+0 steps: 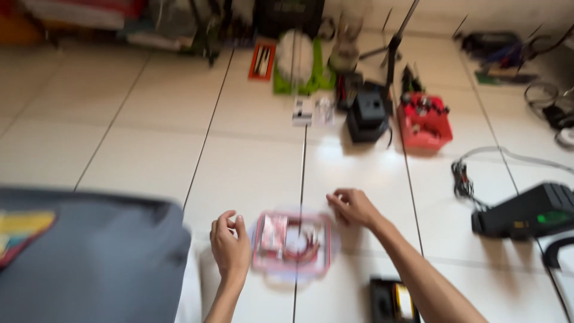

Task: The recorder is organizing and inspecting various electronic components on the floor, including speakers, a multimeter, and circuit boards.

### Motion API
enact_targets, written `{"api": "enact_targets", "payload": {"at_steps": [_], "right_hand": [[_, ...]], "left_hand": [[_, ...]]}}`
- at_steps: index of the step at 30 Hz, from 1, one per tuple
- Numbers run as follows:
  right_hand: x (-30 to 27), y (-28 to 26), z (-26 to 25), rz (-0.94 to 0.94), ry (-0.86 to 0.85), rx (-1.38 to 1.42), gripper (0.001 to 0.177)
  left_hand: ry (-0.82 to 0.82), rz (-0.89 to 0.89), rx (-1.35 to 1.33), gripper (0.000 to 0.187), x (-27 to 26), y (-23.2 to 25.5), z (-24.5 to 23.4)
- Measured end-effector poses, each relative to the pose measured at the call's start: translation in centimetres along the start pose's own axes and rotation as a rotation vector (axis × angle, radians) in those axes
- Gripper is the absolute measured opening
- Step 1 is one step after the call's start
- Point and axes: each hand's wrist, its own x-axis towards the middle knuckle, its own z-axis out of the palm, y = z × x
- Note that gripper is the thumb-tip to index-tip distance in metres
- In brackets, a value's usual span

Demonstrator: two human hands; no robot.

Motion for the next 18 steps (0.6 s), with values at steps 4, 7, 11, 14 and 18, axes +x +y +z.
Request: {"api": "enact_targets", "payload": {"at_steps": [4, 7, 11, 14, 18], "right_hand": [[5.4, 1.0, -0.9, -0.039, 0.147, -0.106, 0.046], [10.4, 1.8, -0.4, -0.174, 0.413, -0.142, 0.038], [14.0, -0.2, -0.5, -0.231, 0.733, -0.208, 0.031], [15.9, -2.3, -1.1, -0.162, 0.719, -0.366, 0.034], [17.9, -3.1, -2.1, -0.206, 0.688, -0.575, 0.041]], "left_hand": [[-0.065, 0.183, -0.058, 0.023, 7.0, 2.0, 6.7], [-0.206, 0.409, -0.044, 0.030, 12.0, 2.8, 14.2], [-0.322, 0.486, 0.098, 0.060, 15.0, 5.6, 21.2], [-0.407, 0.499, 0.261, 0.073, 15.8, 8.5, 21.9], [-0.421, 0.571, 0.362, 0.067, 16.9, 10.9, 22.9]]}}
